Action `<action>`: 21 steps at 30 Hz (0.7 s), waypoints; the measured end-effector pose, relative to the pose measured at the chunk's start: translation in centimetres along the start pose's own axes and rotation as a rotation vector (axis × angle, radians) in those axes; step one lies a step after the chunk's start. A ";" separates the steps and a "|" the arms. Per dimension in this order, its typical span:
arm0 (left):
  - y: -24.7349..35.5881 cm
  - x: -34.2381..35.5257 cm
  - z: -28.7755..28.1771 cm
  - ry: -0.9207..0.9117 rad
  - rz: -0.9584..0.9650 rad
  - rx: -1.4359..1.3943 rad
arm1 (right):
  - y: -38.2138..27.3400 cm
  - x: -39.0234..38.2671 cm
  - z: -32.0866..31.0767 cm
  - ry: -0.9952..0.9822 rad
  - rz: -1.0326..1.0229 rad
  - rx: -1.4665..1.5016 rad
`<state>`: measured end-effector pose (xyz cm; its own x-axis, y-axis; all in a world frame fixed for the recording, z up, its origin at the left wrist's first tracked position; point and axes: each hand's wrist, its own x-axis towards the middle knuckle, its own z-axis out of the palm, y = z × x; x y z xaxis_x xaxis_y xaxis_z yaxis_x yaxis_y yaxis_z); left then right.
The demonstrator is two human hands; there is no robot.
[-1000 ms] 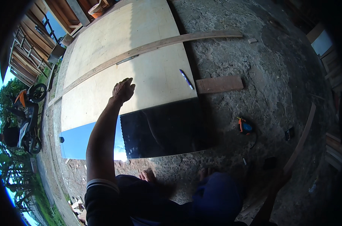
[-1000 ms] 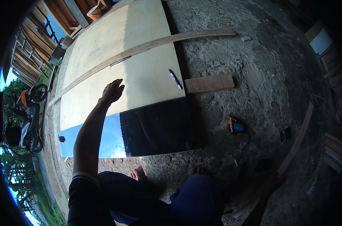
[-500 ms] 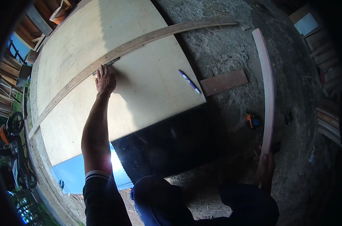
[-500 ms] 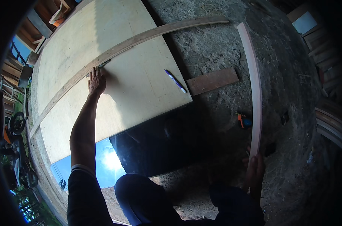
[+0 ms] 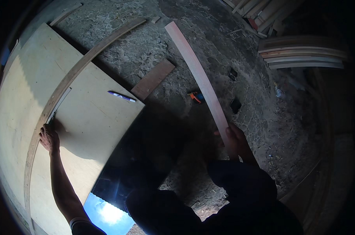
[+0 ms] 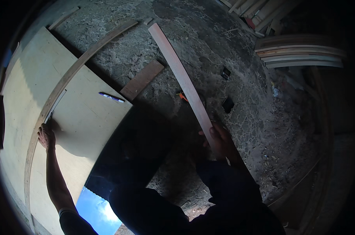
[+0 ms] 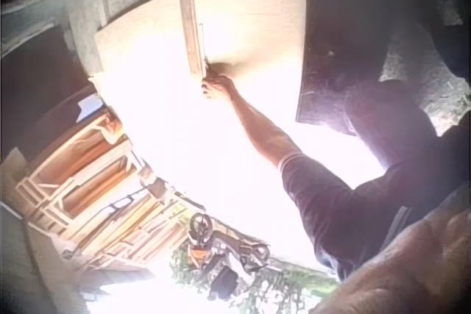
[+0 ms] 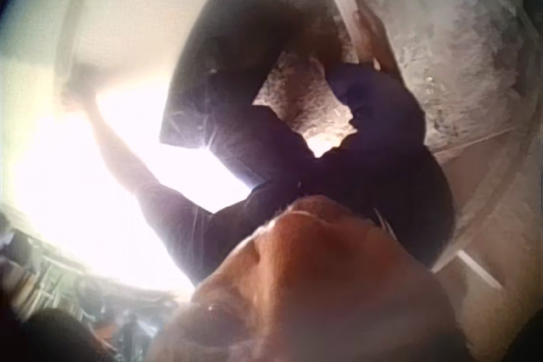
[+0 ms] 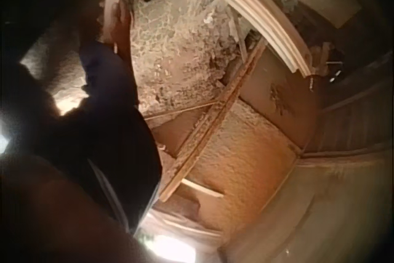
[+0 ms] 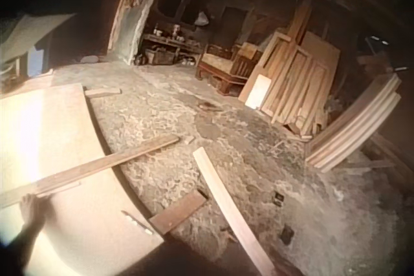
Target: The person walks into a workshop area and sits on the floor. They use a tape measure and a pen to measure and mark a large black board, then use a straight wooden strip as a guide to draw straight lines on the board.
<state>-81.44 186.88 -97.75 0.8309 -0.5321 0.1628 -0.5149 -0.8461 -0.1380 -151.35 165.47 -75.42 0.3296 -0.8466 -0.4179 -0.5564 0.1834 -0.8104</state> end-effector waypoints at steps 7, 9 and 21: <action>2.1 -5.4 -1.4 0.097 0.098 -0.227 | 1.9 0.8 -0.1 -0.004 -0.029 0.015; -0.1 -6.3 -3.0 0.154 0.115 -0.603 | 2.1 2.2 1.5 -0.012 -0.237 -0.079; 15.2 -20.1 -21.1 -0.430 -0.121 -1.724 | -0.4 13.9 6.4 -0.116 -0.158 0.252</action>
<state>-110.42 184.04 -82.55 0.7235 -0.6644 -0.1876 0.1650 -0.0975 0.9815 -141.68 156.84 -83.54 0.4897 -0.8147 -0.3107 -0.2892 0.1845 -0.9393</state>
